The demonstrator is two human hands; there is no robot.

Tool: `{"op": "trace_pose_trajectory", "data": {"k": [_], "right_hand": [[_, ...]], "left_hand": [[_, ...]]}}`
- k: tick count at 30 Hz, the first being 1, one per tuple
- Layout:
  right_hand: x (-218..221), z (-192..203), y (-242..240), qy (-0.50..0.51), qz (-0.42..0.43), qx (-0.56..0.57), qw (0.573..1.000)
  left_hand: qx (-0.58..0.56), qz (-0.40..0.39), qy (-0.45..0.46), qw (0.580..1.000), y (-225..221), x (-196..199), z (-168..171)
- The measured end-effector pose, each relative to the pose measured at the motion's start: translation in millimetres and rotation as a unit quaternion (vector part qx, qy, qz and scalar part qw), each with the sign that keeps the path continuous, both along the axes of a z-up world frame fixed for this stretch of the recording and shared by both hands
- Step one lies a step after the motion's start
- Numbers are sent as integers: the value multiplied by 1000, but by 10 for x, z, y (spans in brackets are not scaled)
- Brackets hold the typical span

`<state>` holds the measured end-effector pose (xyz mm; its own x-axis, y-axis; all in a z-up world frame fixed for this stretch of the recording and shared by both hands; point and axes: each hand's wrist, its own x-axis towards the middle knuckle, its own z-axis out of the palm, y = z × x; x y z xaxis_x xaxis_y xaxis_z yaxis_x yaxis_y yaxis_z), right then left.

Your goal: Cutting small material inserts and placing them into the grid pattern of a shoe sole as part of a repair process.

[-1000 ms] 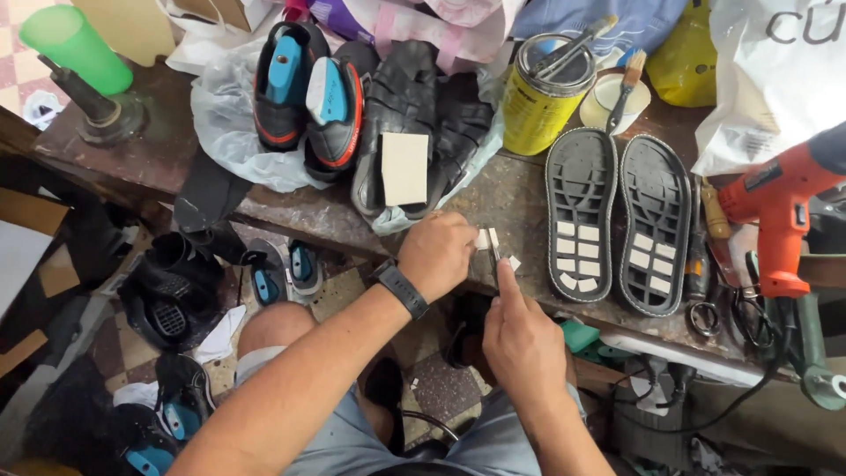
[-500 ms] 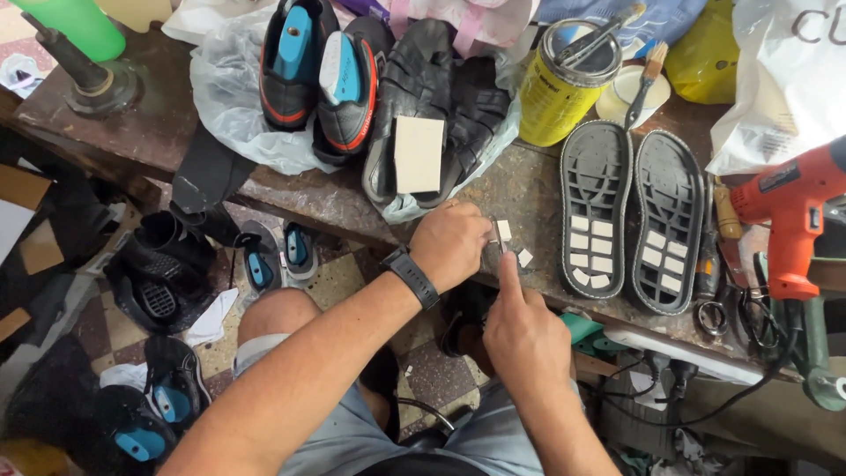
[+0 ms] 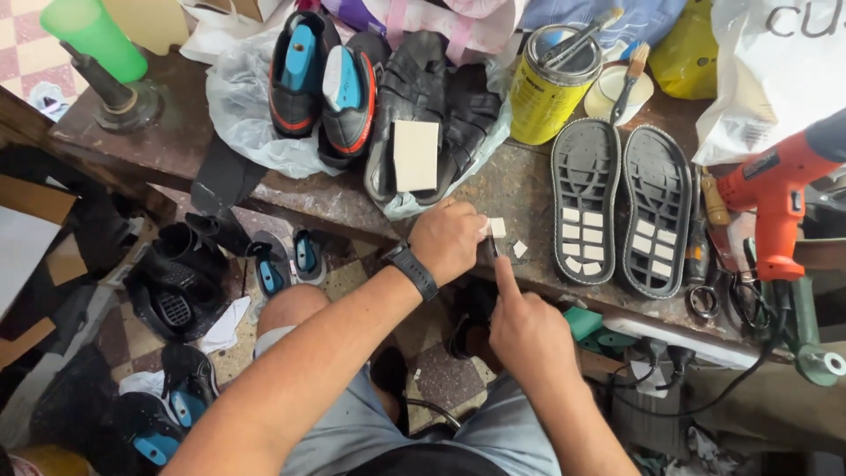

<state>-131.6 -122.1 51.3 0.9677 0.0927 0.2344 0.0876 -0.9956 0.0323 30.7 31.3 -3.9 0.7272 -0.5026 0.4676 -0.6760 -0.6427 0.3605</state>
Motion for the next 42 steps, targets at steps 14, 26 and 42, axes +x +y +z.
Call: {"op": "trace_pose_trajectory", "data": {"k": [14,26,42], "right_hand": [[-285,-48,-159,35,-29,150,988],[-613,444,-911,-238,-300,365,848],[-161,89,-1508,-231,-342,514,752]], "left_hand": [[70,49,35,996,142,-81,627],[145,-116,46,982,-799,75,1051],[149,-189,8,971,-2410,-197,798]]}}
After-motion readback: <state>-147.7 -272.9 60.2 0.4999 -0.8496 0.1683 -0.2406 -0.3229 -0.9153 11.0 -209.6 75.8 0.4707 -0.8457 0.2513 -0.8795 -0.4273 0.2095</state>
